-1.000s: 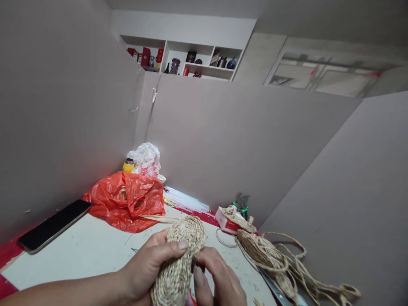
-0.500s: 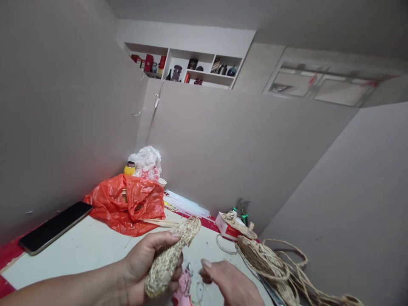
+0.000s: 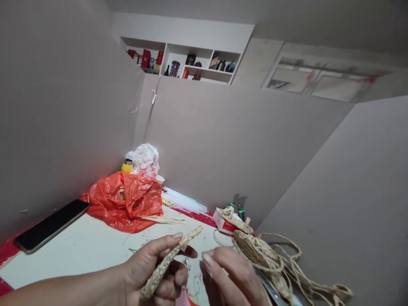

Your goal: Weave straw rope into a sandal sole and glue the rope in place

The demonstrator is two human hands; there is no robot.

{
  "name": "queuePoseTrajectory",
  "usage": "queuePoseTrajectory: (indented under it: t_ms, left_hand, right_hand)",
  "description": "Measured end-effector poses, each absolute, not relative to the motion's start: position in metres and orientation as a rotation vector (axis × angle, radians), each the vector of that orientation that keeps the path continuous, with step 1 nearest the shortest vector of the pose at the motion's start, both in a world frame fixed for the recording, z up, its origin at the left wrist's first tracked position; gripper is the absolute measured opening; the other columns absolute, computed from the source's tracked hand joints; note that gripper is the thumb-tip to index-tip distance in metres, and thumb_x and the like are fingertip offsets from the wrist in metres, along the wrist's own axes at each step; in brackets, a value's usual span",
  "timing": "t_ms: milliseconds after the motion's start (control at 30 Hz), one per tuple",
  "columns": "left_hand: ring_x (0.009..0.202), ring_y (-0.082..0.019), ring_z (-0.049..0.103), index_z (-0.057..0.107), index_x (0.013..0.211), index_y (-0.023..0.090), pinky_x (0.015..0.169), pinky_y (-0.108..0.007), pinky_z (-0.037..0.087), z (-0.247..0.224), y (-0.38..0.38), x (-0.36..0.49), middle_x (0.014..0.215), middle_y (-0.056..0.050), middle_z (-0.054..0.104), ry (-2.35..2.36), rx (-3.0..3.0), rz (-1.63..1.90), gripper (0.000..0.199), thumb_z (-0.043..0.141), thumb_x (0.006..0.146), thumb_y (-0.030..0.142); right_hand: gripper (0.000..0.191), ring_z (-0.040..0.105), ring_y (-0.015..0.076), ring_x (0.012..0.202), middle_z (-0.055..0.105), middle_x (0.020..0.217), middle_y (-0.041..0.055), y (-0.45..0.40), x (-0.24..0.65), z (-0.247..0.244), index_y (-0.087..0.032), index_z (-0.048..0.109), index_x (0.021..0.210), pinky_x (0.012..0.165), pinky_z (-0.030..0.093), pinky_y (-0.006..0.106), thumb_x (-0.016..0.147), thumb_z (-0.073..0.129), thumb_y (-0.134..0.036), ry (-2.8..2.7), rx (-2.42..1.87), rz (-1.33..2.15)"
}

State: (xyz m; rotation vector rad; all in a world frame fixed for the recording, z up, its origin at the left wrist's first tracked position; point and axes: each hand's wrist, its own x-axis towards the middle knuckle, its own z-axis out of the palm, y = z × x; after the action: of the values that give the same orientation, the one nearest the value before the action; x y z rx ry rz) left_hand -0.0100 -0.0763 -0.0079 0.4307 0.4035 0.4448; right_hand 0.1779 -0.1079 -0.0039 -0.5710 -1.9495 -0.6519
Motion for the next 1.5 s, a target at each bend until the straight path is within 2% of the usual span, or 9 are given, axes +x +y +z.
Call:
queuePoseTrajectory:
  t_ms: [233, 467, 633, 767, 833, 933, 1033, 1133, 1500]
  left_hand:
    - [0.019, -0.004, 0.021, 0.057, 0.045, 0.01, 0.026, -0.018, 0.007, -0.022, -0.076, -0.002, 0.026, 0.001, 0.037, 0.522, 0.519, 0.252, 0.049, 0.046, 0.073, 0.048]
    - [0.021, -0.006, 0.017, 0.061, 0.052, 0.009, 0.026, -0.02, 0.009, -0.025, -0.074, -0.004, 0.025, 0.003, 0.033, 0.482, 0.587, 0.159, 0.05, 0.045, 0.073, 0.051]
    - [0.031, -0.009, 0.04, 0.065, 0.091, 0.016, 0.029, -0.02, 0.029, -0.006, -0.071, -0.012, 0.068, -0.006, 0.068, 0.384, 0.62, 0.313, 0.054, 0.041, 0.081, 0.063]
    - [0.035, -0.012, 0.046, 0.068, 0.085, 0.003, 0.028, -0.021, 0.03, 0.011, -0.062, -0.028, 0.05, -0.008, 0.058, 0.267, 0.764, 0.137, 0.097, 0.018, 0.072, 0.084]
    - [0.034, -0.012, 0.044, 0.069, 0.075, 0.002, 0.028, -0.023, 0.029, 0.015, -0.057, -0.036, 0.049, -0.01, 0.058, 0.22, 0.915, 0.069, 0.104, 0.01, 0.068, 0.087]
    - [0.039, -0.011, 0.048, 0.069, 0.08, 0.009, 0.034, -0.021, 0.035, 0.016, -0.052, -0.041, 0.06, -0.008, 0.065, 0.277, 1.305, 0.215, 0.07, 0.042, 0.076, 0.074]
    - [0.061, -0.011, 0.058, 0.066, 0.101, 0.017, 0.052, -0.019, 0.046, 0.01, -0.053, -0.034, 0.078, -0.003, 0.068, 0.454, 1.569, 0.65, 0.038, 0.074, 0.07, 0.038]
    - [0.078, -0.014, 0.061, 0.067, 0.096, 0.016, 0.072, -0.024, 0.049, -0.001, -0.058, -0.02, 0.084, -0.003, 0.068, 0.455, 1.49, 0.954, 0.023, 0.068, 0.078, 0.031]
    - [0.058, -0.009, 0.053, 0.069, 0.082, 0.013, 0.055, -0.02, 0.046, -0.011, -0.068, -0.015, 0.069, -0.001, 0.064, 0.565, 1.368, 1.09, 0.018, 0.069, 0.078, 0.03]
  right_hand:
    - [0.031, 0.057, 0.0252, 0.105, 0.068, 0.101, 0.0091, -0.108, 0.183, 0.032, -0.019, 0.066, 0.102, 0.094, 0.044, 0.047, 0.078, 0.058, 0.0, -2.216, -0.621, -0.309]
    - [0.035, 0.06, 0.0176, 0.079, 0.064, 0.089, 0.0053, -0.108, 0.188, 0.038, -0.021, 0.061, 0.109, 0.074, 0.05, 0.036, 0.082, 0.058, 0.0, -2.307, -0.591, 0.179]
    - [0.024, 0.059, 0.0149, 0.076, 0.061, 0.084, 0.0034, -0.103, 0.189, 0.027, -0.022, 0.061, 0.097, 0.066, 0.049, 0.027, 0.082, 0.059, -0.003, -2.134, -0.703, 0.348]
    - [0.016, 0.056, 0.0133, 0.072, 0.059, 0.078, 0.0004, -0.094, 0.19, 0.016, -0.023, 0.062, 0.086, 0.063, 0.047, 0.024, 0.082, 0.062, -0.008, -1.869, -0.774, 0.387]
    - [0.014, 0.056, 0.0124, 0.071, 0.059, 0.079, 0.0, -0.09, 0.189, 0.011, -0.024, 0.063, 0.082, 0.061, 0.048, 0.021, 0.081, 0.063, -0.01, -1.748, -0.791, 0.411]
    - [0.012, 0.056, 0.0114, 0.069, 0.06, 0.077, -0.0006, -0.086, 0.186, 0.006, -0.024, 0.064, 0.08, 0.059, 0.048, 0.018, 0.081, 0.063, -0.012, -1.615, -0.813, 0.485]
    - [0.007, 0.057, 0.011, 0.066, 0.063, 0.075, -0.001, -0.085, 0.18, 0.001, -0.024, 0.066, 0.08, 0.057, 0.048, 0.018, 0.08, 0.065, -0.017, -1.524, -0.859, 0.58]
    - [0.003, 0.058, 0.0118, 0.065, 0.064, 0.075, -0.0001, -0.085, 0.175, -0.003, -0.023, 0.067, 0.078, 0.056, 0.048, 0.019, 0.08, 0.067, -0.021, -1.513, -0.913, 0.617]
    - [0.008, 0.062, 0.015, 0.068, 0.067, 0.075, 0.003, -0.094, 0.172, 0.006, -0.023, 0.073, 0.078, 0.055, 0.049, 0.023, 0.079, 0.068, -0.017, -1.671, -0.893, 0.524]
